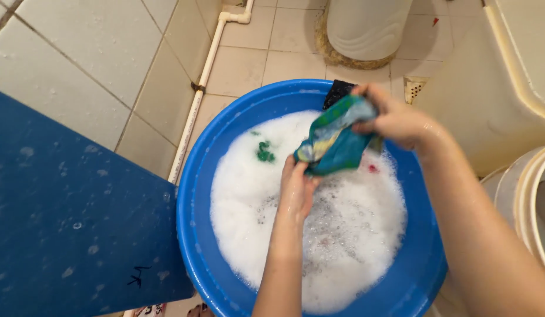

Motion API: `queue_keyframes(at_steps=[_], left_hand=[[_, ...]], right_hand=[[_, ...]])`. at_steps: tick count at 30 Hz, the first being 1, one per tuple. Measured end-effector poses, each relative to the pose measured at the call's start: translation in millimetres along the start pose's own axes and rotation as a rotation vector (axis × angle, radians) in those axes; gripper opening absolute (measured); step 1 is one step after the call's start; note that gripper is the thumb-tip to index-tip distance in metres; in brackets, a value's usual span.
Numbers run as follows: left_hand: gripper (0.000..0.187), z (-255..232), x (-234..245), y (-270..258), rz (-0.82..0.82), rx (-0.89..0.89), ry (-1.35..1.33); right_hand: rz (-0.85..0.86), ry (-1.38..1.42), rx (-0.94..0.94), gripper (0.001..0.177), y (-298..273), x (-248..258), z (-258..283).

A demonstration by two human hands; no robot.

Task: The person hand-washes several small garments in a blue basin filled with soapy water. They scrub the items against a blue washboard, rinse them, and place the cleaned pieces into a white laundry basket.

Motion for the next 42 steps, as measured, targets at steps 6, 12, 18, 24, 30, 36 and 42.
queue_keyframes(at_steps=[6,12,18,24,30,36,42], left_hand=[[0.053,7.9,-32.8,33.9,-0.114,-0.058,0.499],[0.05,-23.6,60.7,8.8,-0.39,-0.452,1.186],[0.074,-43.4,153.5,-30.2,-0.651,-0.376,1.52],[0.113,44.5,183.3,-42.2,-0.379,0.109,1.559],[0.104,114.1,192.3,-110.9,0.328,0.382,1.918],[0.06,68.5,194.6,-46.3,-0.069,0.142,0.754],[0.067,16.7,258.1,-6.7,-0.709,-0.164,0.744]], right_hand=[[-1.042,-0.653,0.537,0.082,32.4,96.7,66.7],[-0.433,-0.783,0.183,0.069,61.3,0.3,-35.2],[-0.832,-0.857,0.759,0.081,18.9,-8.7,7.6],[0.231,-0.672,0.154,0.068,-48.2,-172.4,-143.3],[1.019,-1.179,0.264,0.04,-189.7,-213.0,-214.4],[0.555,-0.093,-0.472,0.067,-123.4,-133.0,-185.9],[-0.025,-0.67,-0.005,0.06,-49.4,-73.9,-147.4]])
Point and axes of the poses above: each hand's wrist, its own y-axis towards the middle knuckle, its own x-axis out of the back of the hand, z = x × y, the point moved 10 cm from there along y, towards the middle knuckle, and after that the axes turned 13 degrees about -z, right-handed, at the moved point
